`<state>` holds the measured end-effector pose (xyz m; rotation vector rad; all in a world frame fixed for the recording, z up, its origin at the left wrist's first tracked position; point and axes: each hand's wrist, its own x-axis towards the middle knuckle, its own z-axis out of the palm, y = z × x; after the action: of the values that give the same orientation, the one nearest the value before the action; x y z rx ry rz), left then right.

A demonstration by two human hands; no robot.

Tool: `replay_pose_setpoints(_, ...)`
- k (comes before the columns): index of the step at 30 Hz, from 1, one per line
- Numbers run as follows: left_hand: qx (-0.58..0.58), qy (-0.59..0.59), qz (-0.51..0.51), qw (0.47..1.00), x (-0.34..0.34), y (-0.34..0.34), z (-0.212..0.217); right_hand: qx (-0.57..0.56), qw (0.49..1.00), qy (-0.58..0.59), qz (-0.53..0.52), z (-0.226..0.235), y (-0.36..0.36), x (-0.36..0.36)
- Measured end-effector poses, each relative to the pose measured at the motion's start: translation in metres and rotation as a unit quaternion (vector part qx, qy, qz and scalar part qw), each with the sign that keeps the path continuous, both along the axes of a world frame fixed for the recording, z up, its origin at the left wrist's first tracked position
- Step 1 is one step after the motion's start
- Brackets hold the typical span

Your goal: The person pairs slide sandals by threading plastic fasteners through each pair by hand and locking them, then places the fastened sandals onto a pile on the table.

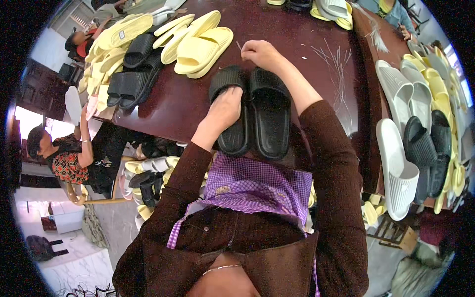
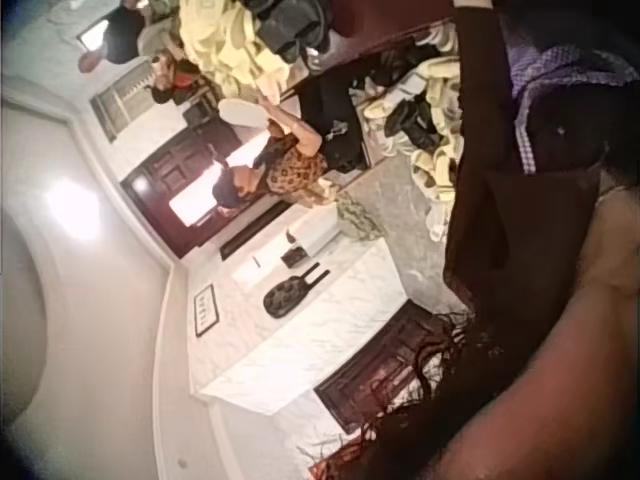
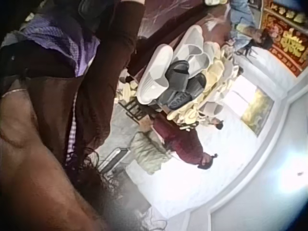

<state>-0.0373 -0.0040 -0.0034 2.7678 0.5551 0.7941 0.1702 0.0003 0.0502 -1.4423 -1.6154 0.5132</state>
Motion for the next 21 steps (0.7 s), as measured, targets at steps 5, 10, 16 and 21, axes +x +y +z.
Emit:
replay_pose_setpoints(5, -0.001, -0.013, 0.004, 1.0, -0.001, 0.0, 0.0, -0.142, 0.987, -0.047, 0.051, 0.01, 0.027, -0.026)
replay_pose_setpoints(10, -0.026, 0.008, 0.009, 1.0, 0.0, -0.004, 0.003, -0.153, 0.981, -0.073, 0.089, 0.005, 0.04, -0.041)
replay_pose_setpoints(16, -0.046, -0.004, 0.033, 0.998, -0.001, -0.007, 0.002, -0.112, 0.987, 0.113, -0.003, -0.002, 0.032, -0.029)
replay_pose_setpoints(21, 0.008, -0.132, 0.006, 0.991, -0.01, -0.013, 0.012, -0.059, 0.973, 0.211, -0.073, 0.013, 0.002, -0.012)
